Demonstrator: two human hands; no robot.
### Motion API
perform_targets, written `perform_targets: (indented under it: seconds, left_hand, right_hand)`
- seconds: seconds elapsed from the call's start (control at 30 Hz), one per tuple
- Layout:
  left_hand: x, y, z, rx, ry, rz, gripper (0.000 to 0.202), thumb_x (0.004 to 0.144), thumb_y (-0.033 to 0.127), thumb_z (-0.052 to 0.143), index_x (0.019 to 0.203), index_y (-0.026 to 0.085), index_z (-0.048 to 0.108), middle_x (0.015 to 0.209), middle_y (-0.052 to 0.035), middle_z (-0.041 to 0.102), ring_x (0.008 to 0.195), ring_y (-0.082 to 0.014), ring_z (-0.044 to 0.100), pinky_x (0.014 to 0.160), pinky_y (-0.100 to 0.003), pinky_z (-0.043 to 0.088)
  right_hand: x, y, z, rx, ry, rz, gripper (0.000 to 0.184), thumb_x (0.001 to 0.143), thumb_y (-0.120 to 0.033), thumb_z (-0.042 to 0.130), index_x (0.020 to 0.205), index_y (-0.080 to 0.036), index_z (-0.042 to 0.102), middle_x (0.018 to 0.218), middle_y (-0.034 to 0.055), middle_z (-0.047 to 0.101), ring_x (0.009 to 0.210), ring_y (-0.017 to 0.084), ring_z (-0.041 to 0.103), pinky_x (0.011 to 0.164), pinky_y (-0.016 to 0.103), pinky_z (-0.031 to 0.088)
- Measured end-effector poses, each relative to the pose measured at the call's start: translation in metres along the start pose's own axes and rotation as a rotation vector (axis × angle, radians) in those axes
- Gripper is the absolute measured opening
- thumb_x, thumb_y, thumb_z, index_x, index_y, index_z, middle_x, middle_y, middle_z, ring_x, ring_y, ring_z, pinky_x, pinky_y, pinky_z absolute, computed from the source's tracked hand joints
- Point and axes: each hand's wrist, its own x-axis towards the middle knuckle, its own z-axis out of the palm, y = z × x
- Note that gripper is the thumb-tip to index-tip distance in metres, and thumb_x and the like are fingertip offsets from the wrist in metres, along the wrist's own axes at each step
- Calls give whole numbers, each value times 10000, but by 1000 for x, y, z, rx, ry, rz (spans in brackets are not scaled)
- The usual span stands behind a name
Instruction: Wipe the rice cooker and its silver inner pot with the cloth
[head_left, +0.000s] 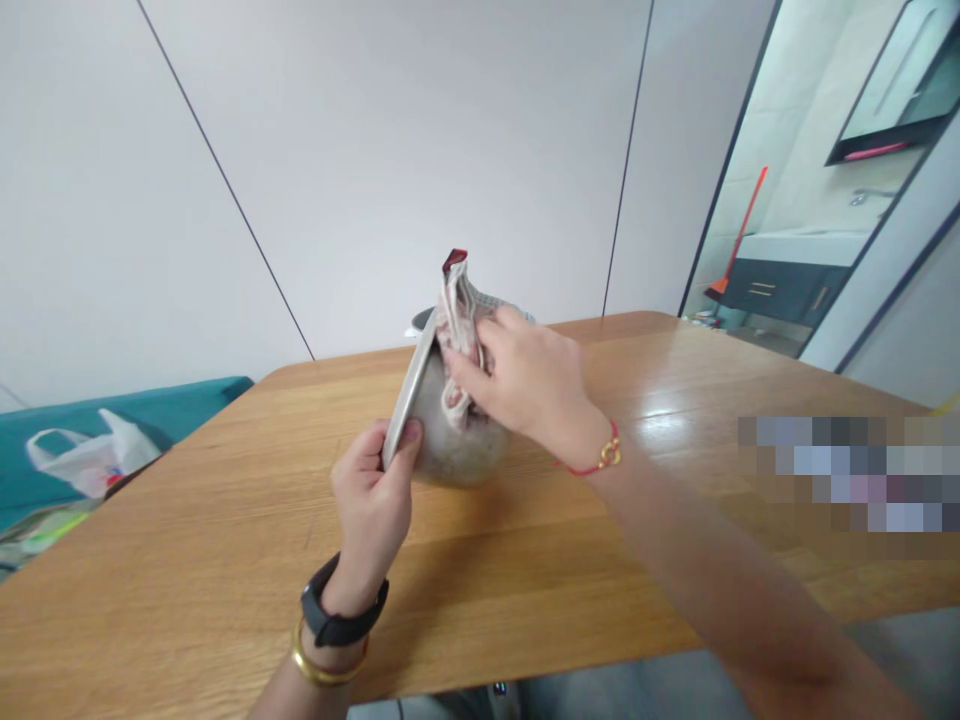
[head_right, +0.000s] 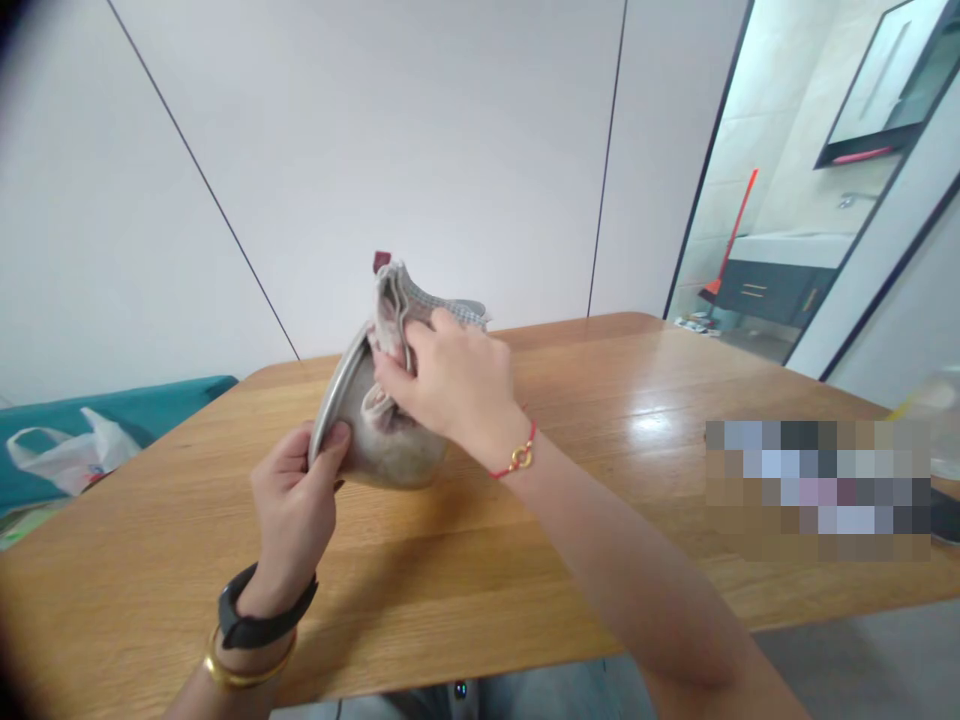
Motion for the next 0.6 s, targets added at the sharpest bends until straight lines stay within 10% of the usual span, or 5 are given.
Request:
perform_targets:
  seconds: [0.13,0.37,0.6]
  left_hand:
    - [-6,-7,-10,-38,-2,-83,350,836,451,731,638,186,618,566,30,413,534,-117,348,474,-217,299]
    - [-5,-28,-8,-228,-38,-188,207,813,390,763,800,187,720,657,17,589,583,-122,475,535,-209,394]
    - [-10,-9,-8,-373,32,-284,289,749,414,827,728,173,669,628,30,568,557,-100,478,514,-186,399]
  right_hand:
    - [5,13,-2,-6,-79,-11,491,995,-558,418,913,-194,737,965,90,648,777,193,585,672,300,406]
    - [-54,-37,1,-130,-32,-235,282,908,-437,552,1028,-242,717,1134,126,655,899,279,588,589,321,400]
    - [44,24,0,269,-408,31,424,897,-527,514,747,-199,738,784,62,707,700,202,622,682,325,462]
